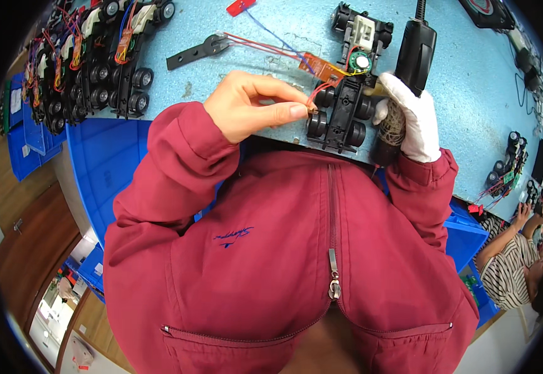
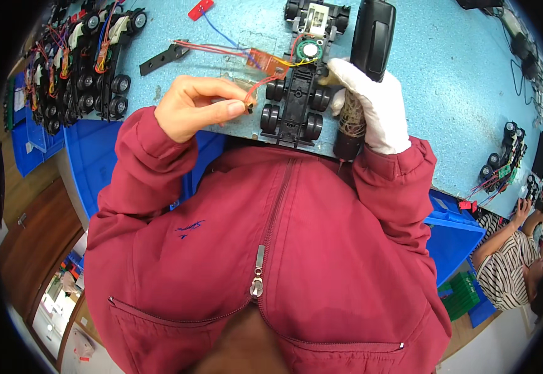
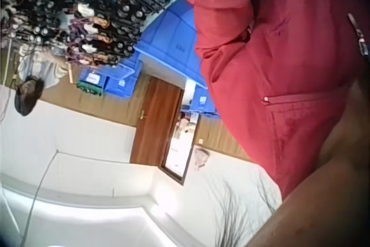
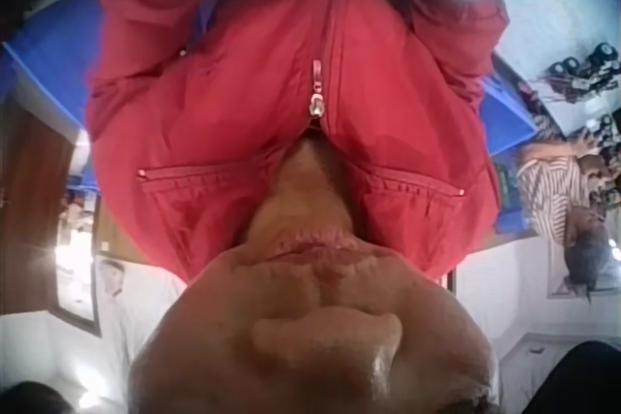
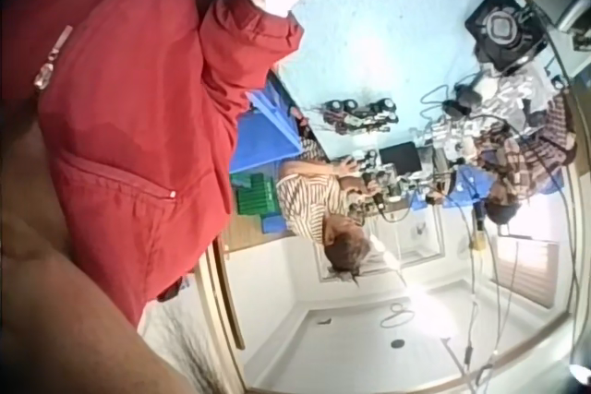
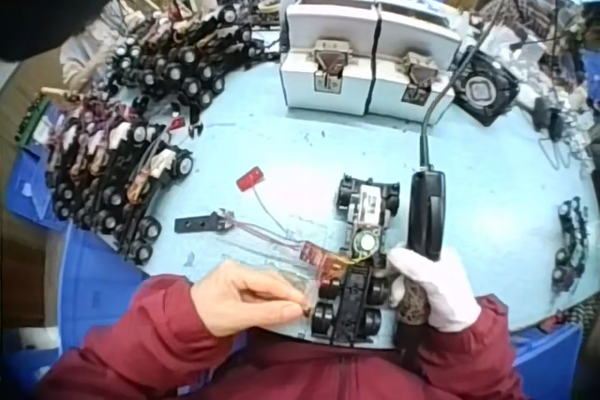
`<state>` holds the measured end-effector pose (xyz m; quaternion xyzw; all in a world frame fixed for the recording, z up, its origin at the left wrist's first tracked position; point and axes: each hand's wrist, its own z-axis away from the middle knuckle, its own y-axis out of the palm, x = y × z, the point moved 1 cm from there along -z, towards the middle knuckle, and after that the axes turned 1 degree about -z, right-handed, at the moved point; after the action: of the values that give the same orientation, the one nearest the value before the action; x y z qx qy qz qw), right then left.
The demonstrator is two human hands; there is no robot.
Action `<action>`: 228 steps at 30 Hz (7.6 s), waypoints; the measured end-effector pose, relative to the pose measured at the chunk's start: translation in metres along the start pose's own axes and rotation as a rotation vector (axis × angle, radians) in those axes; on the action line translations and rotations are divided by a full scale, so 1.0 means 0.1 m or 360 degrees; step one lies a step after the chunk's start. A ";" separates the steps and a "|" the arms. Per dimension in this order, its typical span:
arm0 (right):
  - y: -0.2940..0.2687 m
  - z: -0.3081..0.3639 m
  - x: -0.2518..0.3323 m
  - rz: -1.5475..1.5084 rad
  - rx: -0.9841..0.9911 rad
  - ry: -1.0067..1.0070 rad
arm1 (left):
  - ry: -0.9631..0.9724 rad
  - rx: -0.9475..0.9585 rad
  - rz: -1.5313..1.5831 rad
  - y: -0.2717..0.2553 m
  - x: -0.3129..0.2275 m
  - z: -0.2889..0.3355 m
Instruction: Assembling toy cars by installing electronic components and fastening them with an electric screwdriver at a factory workbench.
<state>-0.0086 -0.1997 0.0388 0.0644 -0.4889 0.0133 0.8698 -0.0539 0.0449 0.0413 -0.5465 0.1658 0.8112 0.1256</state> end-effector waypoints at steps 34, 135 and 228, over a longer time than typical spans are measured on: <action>0.13 -0.07 0.03 -0.1108 0.0916 -0.1449 | 0.0891 -0.0972 -0.1312 0.26 0.00 -0.48; 0.14 -1.81 2.38 -0.0300 0.0699 -0.1316 | 0.0174 -0.0679 0.0447 0.31 0.17 -0.60; 0.13 -1.06 1.55 -0.0397 -0.0273 -0.1766 | 0.0691 -0.0454 0.0201 -0.05 -0.04 -1.09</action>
<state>0.1610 -0.1800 0.1180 0.0481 -0.8601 -0.1649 0.4803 0.0419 0.0048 0.0069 -0.7084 0.1065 0.6964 -0.0419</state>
